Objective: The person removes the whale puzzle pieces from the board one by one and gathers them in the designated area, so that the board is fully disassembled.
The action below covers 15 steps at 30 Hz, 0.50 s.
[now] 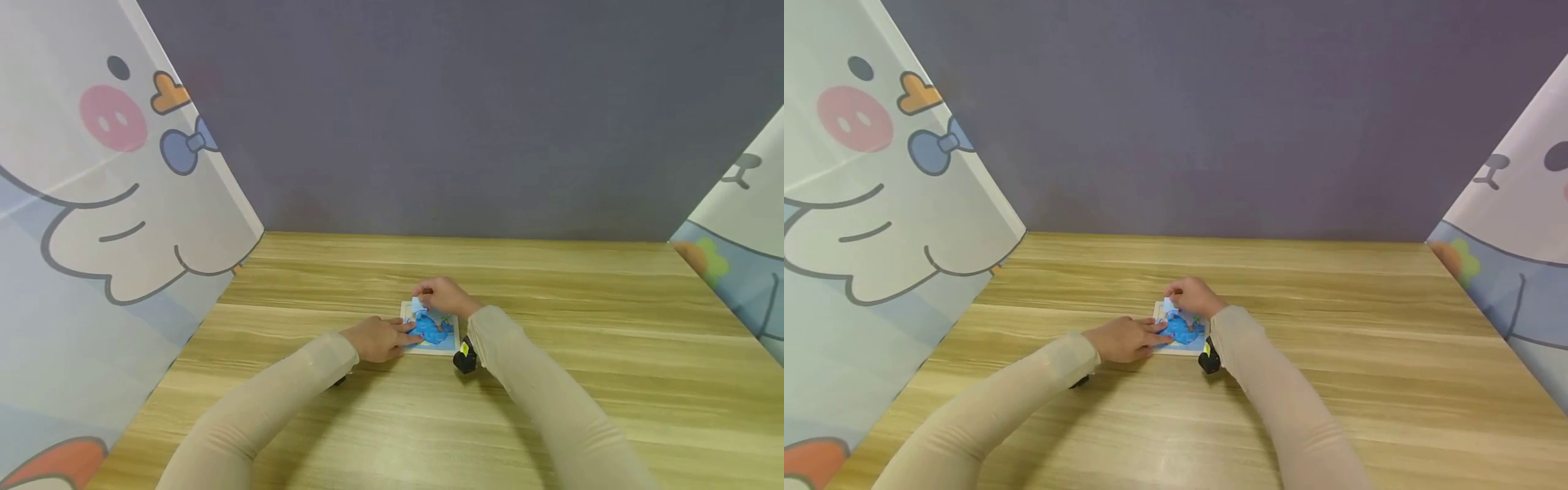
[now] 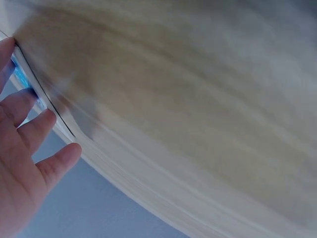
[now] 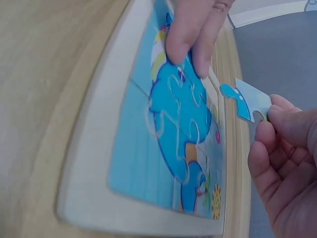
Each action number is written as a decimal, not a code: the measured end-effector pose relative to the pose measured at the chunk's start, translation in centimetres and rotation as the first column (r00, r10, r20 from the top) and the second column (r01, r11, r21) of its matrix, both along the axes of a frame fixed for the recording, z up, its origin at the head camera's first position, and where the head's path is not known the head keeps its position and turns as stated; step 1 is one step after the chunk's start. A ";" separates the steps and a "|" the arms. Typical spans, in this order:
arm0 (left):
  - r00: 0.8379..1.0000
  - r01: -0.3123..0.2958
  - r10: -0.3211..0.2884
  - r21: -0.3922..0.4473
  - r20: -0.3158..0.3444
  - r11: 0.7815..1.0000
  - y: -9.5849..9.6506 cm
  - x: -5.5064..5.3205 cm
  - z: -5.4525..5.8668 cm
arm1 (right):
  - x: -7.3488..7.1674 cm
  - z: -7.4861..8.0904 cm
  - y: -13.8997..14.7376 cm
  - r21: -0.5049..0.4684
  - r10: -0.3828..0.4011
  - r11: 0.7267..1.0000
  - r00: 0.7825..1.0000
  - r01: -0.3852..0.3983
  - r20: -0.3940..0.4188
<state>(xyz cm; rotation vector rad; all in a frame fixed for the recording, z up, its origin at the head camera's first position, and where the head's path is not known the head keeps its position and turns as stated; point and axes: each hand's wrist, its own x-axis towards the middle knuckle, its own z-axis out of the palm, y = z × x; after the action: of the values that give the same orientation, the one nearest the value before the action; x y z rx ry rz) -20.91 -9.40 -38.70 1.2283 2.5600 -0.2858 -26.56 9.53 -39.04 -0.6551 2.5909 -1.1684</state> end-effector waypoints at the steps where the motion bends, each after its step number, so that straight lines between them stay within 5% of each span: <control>1: 1.000 0.004 -0.004 0.003 -0.001 1.000 0.0 0.0 0.0 | 0.0 0.0 0.1 -0.004 -0.004 1.000 1.000 0.004 0.005; 15: 1.000 0.001 -0.001 -0.004 0.023 1.000 -0.1 -0.1 0.4 | 0.7 0.5 3.1 -0.010 -0.054 0.998 0.998 0.055 0.041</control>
<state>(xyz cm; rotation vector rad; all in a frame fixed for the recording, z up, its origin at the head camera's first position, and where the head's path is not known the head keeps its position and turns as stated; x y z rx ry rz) -21.06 -9.46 -38.34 1.2242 2.5387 -0.2748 -25.88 12.61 -38.59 -0.5601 2.5850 -1.2005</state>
